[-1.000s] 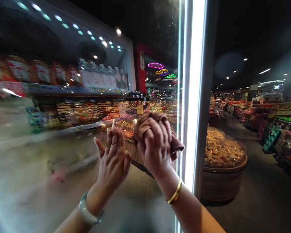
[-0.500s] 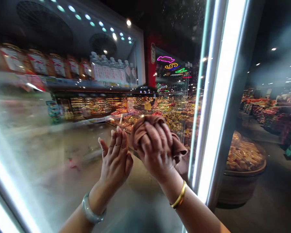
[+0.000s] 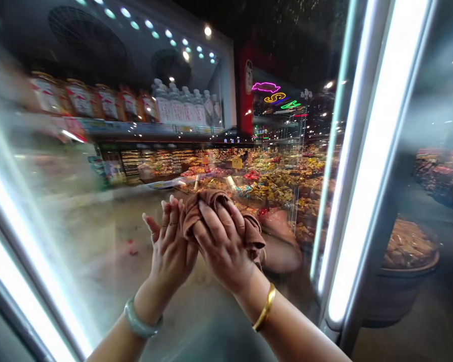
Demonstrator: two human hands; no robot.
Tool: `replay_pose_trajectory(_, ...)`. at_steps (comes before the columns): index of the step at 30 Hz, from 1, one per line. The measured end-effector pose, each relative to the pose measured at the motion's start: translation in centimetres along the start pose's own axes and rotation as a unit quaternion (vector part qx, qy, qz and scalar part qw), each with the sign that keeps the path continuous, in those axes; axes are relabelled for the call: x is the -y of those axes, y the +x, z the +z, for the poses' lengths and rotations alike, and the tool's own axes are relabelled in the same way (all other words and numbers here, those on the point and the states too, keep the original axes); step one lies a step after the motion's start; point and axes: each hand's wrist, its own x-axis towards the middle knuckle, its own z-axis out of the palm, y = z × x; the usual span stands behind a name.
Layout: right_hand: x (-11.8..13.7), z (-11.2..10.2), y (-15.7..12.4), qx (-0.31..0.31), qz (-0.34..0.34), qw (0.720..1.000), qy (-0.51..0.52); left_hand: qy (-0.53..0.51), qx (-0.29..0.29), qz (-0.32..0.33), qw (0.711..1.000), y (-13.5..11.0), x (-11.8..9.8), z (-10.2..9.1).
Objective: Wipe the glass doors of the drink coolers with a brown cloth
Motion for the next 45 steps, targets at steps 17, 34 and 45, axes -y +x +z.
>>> replay_pose_trajectory(17,3.3,2.1,-1.7,0.036,-0.056,0.996,0.061,0.038,0.044,-0.028,0.998,-2.5,6.2,-2.6)
replay_pose_trajectory(34,4.8,3.8,2.2,0.034,-0.101,0.991,0.077,0.091,0.039,-0.066,0.993,-3.7,12.1,-4.9)
replay_pose_trajectory(45,9.0,8.1,4.6,0.019,-0.148,0.983,0.107,0.091,0.023,-0.043,0.995,-4.1,14.0,-5.8)
